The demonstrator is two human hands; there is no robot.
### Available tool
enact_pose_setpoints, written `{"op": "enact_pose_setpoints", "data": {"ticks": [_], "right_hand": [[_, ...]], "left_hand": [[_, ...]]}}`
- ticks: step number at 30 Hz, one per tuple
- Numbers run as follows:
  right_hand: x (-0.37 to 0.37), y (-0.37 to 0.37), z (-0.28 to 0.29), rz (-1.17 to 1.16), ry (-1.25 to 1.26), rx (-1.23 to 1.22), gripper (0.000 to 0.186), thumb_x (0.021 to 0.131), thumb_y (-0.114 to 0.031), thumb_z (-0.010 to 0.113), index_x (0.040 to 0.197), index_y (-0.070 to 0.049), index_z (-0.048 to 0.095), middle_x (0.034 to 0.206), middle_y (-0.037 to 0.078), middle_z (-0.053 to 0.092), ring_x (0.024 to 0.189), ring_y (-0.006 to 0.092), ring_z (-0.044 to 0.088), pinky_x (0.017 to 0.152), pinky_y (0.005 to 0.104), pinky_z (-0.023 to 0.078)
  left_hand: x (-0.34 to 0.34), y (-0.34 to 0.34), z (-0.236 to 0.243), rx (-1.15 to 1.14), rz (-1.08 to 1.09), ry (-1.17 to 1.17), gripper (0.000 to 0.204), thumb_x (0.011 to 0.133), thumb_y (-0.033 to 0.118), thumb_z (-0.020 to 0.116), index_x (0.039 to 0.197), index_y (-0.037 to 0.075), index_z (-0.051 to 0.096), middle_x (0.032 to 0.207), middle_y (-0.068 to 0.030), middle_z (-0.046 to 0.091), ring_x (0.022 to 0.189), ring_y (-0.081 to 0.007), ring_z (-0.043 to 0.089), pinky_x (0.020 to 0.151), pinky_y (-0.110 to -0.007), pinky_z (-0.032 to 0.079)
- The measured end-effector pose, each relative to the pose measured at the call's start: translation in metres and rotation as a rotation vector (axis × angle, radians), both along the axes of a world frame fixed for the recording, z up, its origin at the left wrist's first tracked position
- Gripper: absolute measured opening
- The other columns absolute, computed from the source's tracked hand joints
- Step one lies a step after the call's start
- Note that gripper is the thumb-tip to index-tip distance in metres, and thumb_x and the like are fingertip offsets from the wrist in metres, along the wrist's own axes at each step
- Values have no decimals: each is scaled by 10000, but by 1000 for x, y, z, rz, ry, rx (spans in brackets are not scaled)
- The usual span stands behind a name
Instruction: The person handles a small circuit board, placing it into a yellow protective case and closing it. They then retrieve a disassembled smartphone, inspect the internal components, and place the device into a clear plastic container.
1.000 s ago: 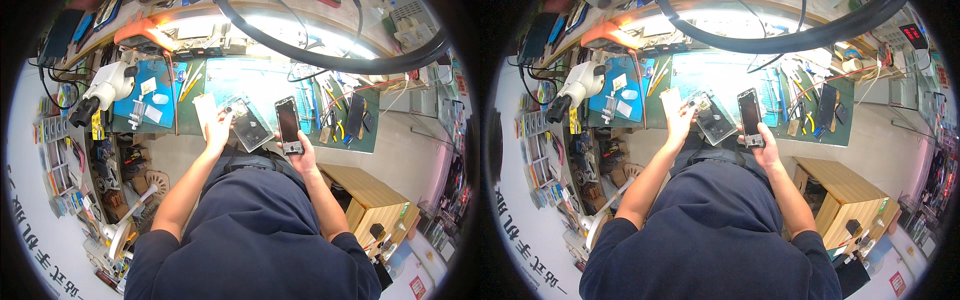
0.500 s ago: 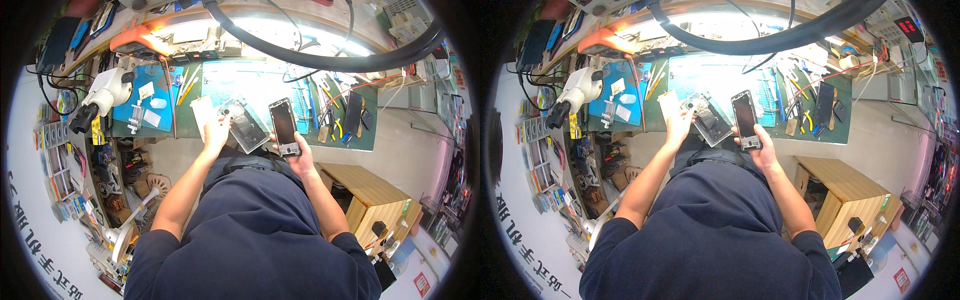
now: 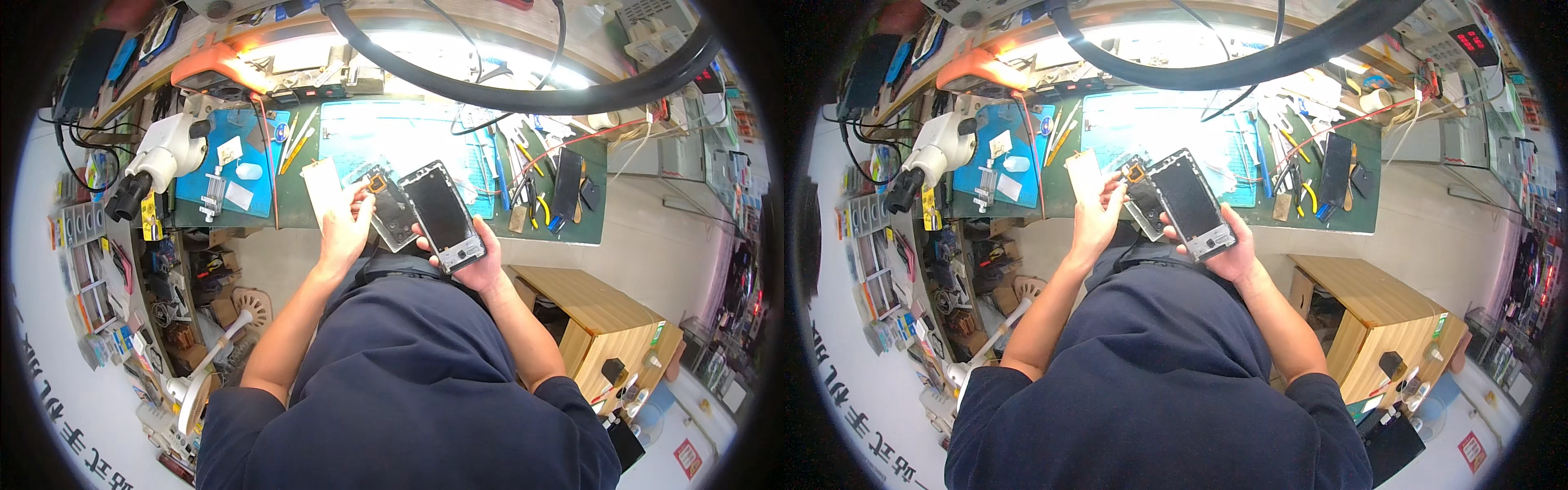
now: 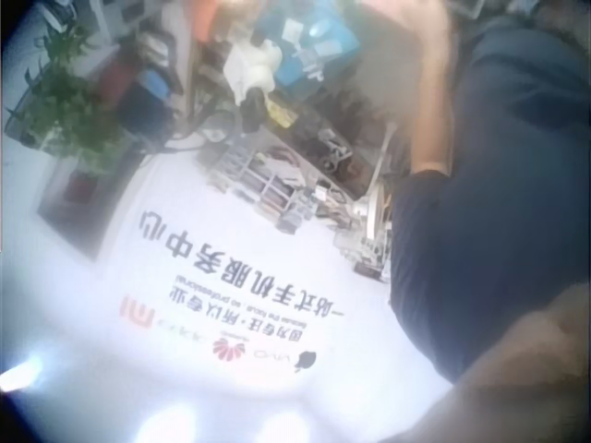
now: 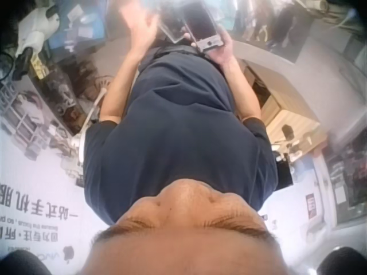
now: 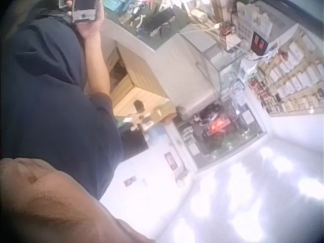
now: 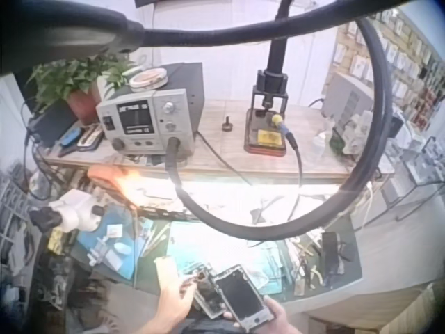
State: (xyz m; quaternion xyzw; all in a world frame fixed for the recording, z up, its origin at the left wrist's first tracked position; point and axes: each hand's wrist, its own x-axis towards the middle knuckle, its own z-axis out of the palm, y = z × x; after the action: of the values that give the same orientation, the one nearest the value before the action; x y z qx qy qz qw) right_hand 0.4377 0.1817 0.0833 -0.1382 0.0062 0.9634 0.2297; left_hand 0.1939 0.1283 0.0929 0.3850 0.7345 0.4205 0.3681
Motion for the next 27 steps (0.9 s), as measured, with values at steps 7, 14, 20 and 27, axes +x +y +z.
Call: {"op": "enact_pose_setpoints", "data": {"ticks": [7,14,20,27], "right_hand": [[-8,-3,12,61,46,-55,792,984,-605,396,1556,-79,240,1512,353,286,1312,462,469,924,497,555],[-6,-4,10,89,80,-27,758,985,-580,406,1538,-71,307,1515,323,320,1319,456,464,949,491,523],[-5,-7,5,87,113,-27,738,986,-541,431,1532,-57,313,1514,335,312,1316,462,465,943,487,522],[-5,-7,5,93,135,-5,745,981,-519,444,1524,-27,311,1495,350,331,1284,445,501,927,472,524]], "left_hand": [[18,0,22,185,9,-113,301,926,105,682,1198,-16,647,935,-89,695,791,-142,676,723,-272,552],[17,-5,25,208,22,-82,245,900,81,708,1131,4,689,901,-78,692,781,-137,675,721,-268,552],[18,-7,31,260,12,-74,251,883,55,722,1123,-9,689,891,-75,688,773,-124,667,722,-259,551],[19,-9,42,273,8,-37,254,872,32,724,1120,-8,690,888,-72,681,777,-127,655,727,-263,547]]}}
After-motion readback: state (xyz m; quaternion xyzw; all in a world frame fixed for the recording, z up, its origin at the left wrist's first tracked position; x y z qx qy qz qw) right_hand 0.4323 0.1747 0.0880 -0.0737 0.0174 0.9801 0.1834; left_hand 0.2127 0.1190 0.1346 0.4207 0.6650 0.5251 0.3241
